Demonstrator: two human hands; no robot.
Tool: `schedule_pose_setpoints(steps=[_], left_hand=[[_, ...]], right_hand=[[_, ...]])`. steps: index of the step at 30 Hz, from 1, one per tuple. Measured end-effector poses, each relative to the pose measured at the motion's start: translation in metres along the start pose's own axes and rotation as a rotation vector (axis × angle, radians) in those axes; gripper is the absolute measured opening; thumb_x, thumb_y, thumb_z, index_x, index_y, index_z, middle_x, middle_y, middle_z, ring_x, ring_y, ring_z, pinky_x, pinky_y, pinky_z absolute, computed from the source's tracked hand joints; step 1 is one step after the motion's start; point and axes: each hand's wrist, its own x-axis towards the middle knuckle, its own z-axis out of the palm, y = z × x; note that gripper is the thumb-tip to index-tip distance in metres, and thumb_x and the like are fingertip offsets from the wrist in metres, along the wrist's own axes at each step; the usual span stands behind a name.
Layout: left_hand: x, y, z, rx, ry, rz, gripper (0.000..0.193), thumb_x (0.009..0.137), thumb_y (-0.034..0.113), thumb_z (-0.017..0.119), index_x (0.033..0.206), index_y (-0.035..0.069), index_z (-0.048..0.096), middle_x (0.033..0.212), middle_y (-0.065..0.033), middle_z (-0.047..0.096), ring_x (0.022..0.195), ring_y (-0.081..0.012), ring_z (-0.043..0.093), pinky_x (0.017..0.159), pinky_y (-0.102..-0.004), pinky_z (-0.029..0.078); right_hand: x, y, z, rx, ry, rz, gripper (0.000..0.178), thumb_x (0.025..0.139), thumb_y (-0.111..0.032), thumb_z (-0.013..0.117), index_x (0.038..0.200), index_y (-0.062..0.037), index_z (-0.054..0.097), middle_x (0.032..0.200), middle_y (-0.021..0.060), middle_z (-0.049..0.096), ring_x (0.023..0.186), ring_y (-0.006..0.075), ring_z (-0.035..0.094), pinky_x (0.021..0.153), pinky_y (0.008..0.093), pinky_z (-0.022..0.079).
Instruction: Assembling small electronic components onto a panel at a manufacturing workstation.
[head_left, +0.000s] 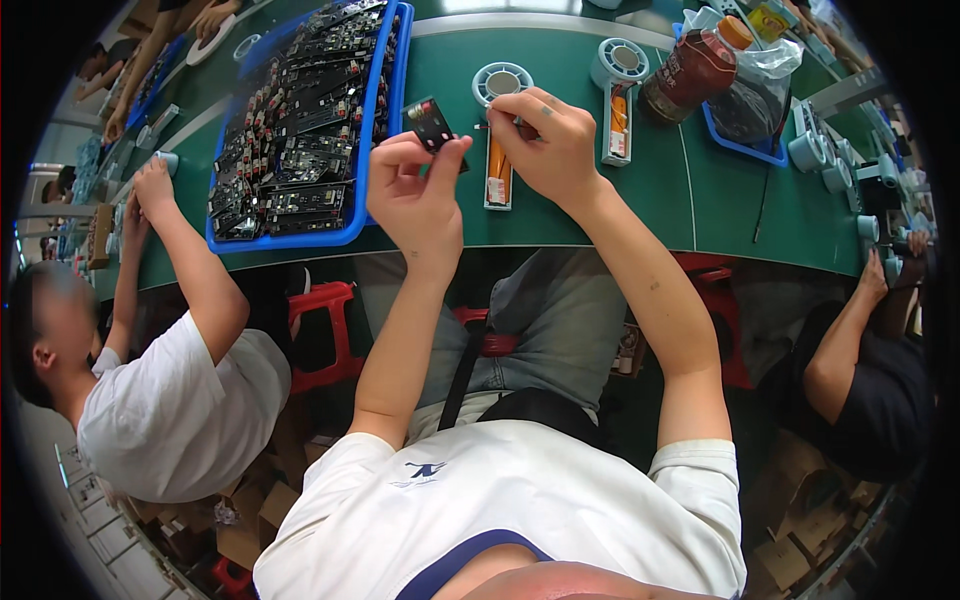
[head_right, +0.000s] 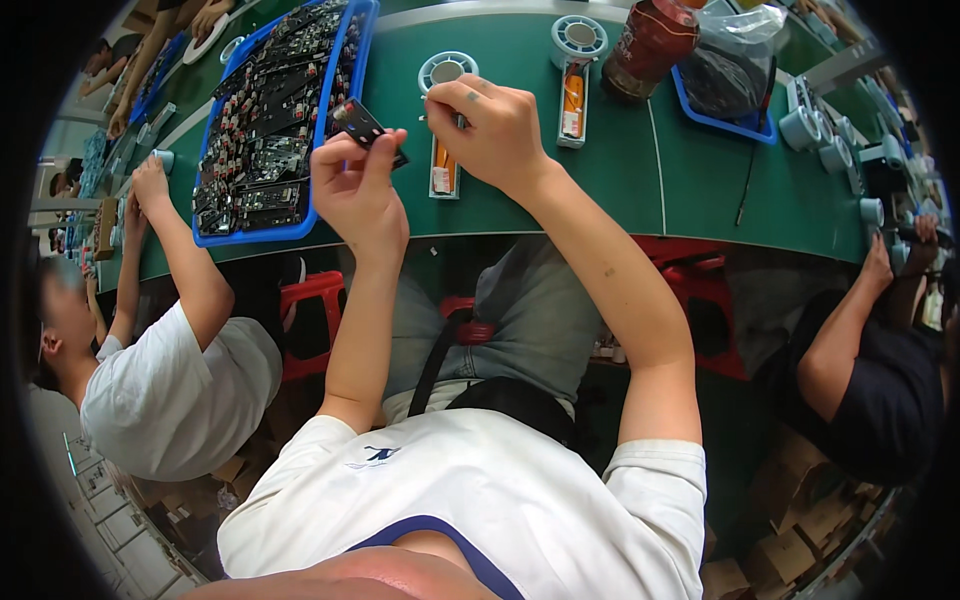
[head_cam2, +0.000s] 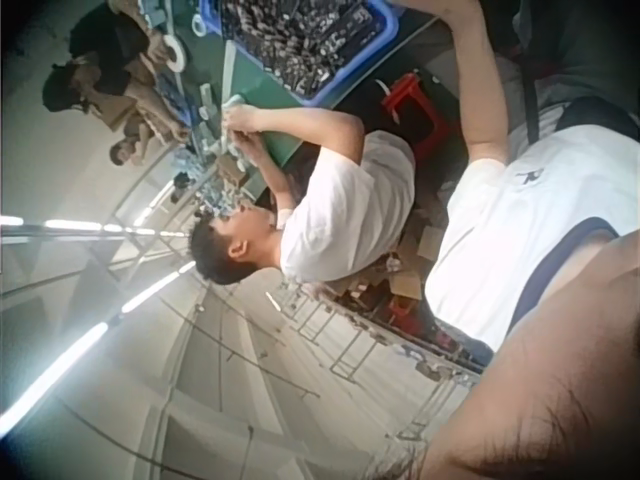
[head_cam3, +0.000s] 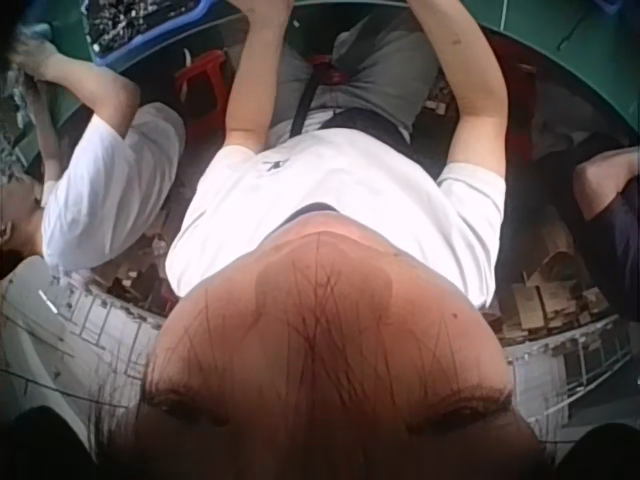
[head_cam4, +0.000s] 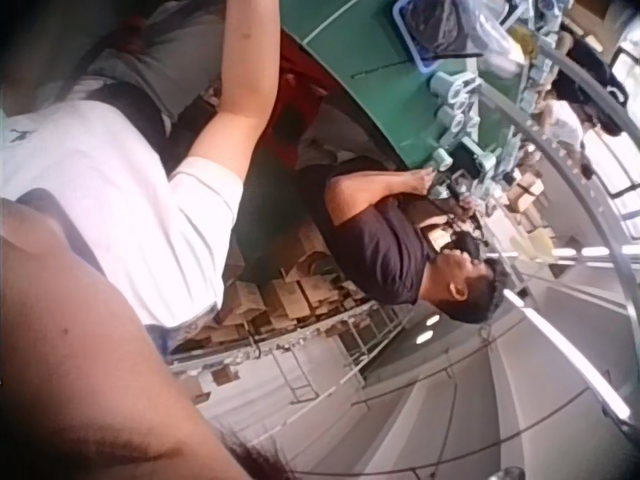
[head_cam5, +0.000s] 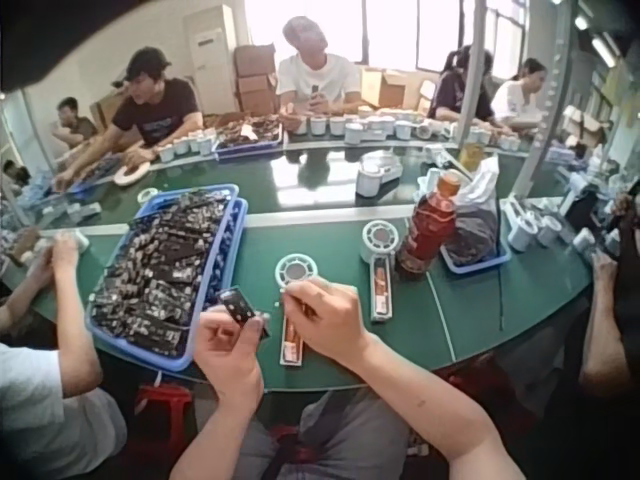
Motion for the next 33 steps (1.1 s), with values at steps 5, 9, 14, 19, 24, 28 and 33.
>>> schedule_pose_setpoints(steps=[5, 9, 14, 19, 24, 28, 33], left_hand=[[0.005, 0.0, 0.003, 0.253, -0.169, -0.161, 0.033, 0.092, -0.005, 0.065, 0.123, -0.001, 0.054, 0.099, -0.0087, 0.063, 0.08, -0.0145, 0.065, 0.074, -0.0255, 0.058], [0.012, -0.001, -0.003, 0.352, -0.199, -0.194, 0.035, 0.092, -0.006, 0.062, 0.126, -0.003, 0.054, 0.099, -0.0101, 0.064, 0.08, -0.0154, 0.066, 0.074, -0.0255, 0.056], [0.012, 0.0, -0.007, 0.496, -0.241, -0.17, 0.037, 0.096, 0.0, 0.057, 0.133, -0.001, 0.056, 0.095, -0.0099, 0.065, 0.078, -0.0128, 0.063, 0.07, -0.0258, 0.052], [0.014, -0.004, -0.011, 0.607, -0.363, -0.096, 0.044, 0.1, 0.003, 0.055, 0.143, 0.008, 0.055, 0.094, -0.0018, 0.06, 0.075, -0.0063, 0.051, 0.067, -0.0211, 0.042], [0.013, -0.001, -0.014, 0.612, -0.343, -0.146, 0.046, 0.1, 0.005, 0.055, 0.145, 0.012, 0.054, 0.089, -0.0037, 0.058, 0.073, -0.0099, 0.051, 0.067, -0.0245, 0.043], [0.012, 0.001, -0.011, 0.662, -0.345, -0.09, 0.045, 0.098, 0.006, 0.057, 0.142, 0.013, 0.057, 0.084, -0.0101, 0.06, 0.069, -0.0166, 0.056, 0.066, -0.031, 0.048], [0.012, 0.001, -0.008, 0.738, -0.362, -0.011, 0.045, 0.096, 0.004, 0.057, 0.14, 0.013, 0.059, 0.084, -0.0132, 0.061, 0.068, -0.0201, 0.058, 0.065, -0.0338, 0.049]], right_hand=[[-0.001, 0.0, 0.0, -0.011, -0.003, 0.015, 0.011, 0.08, -0.005, 0.075, 0.088, -0.0096, 0.069, 0.074, 0.0042, 0.068, 0.057, 0.0217, 0.066, 0.051, 0.0295, 0.051], [-0.001, 0.0, -0.001, -0.017, -0.017, -0.012, 0.011, 0.08, -0.005, 0.075, 0.087, -0.0099, 0.068, 0.074, 0.0039, 0.068, 0.056, 0.0215, 0.065, 0.051, 0.0297, 0.051], [-0.002, 0.003, 0.0, -0.025, -0.061, -0.076, 0.01, 0.08, -0.006, 0.075, 0.085, -0.0104, 0.067, 0.073, 0.003, 0.067, 0.056, 0.0212, 0.065, 0.05, 0.0297, 0.05], [-0.001, 0.004, 0.002, -0.043, -0.058, -0.132, 0.013, 0.079, -0.001, 0.076, 0.089, -0.0069, 0.069, 0.072, 0.0035, 0.066, 0.052, 0.0163, 0.06, 0.049, 0.0263, 0.048], [-0.003, 0.004, 0.001, -0.023, -0.035, -0.078, 0.012, 0.079, -0.001, 0.075, 0.088, -0.0071, 0.069, 0.072, 0.0039, 0.066, 0.052, 0.0175, 0.06, 0.049, 0.0266, 0.049], [-0.003, 0.004, 0.001, -0.014, -0.036, -0.082, 0.011, 0.079, -0.002, 0.075, 0.087, -0.0074, 0.069, 0.071, 0.0044, 0.066, 0.053, 0.0183, 0.061, 0.049, 0.0268, 0.049], [-0.003, 0.004, -0.001, -0.053, -0.065, -0.11, 0.011, 0.078, -0.001, 0.074, 0.085, -0.0067, 0.068, 0.072, 0.0059, 0.066, 0.054, 0.0206, 0.063, 0.051, 0.0286, 0.05]])
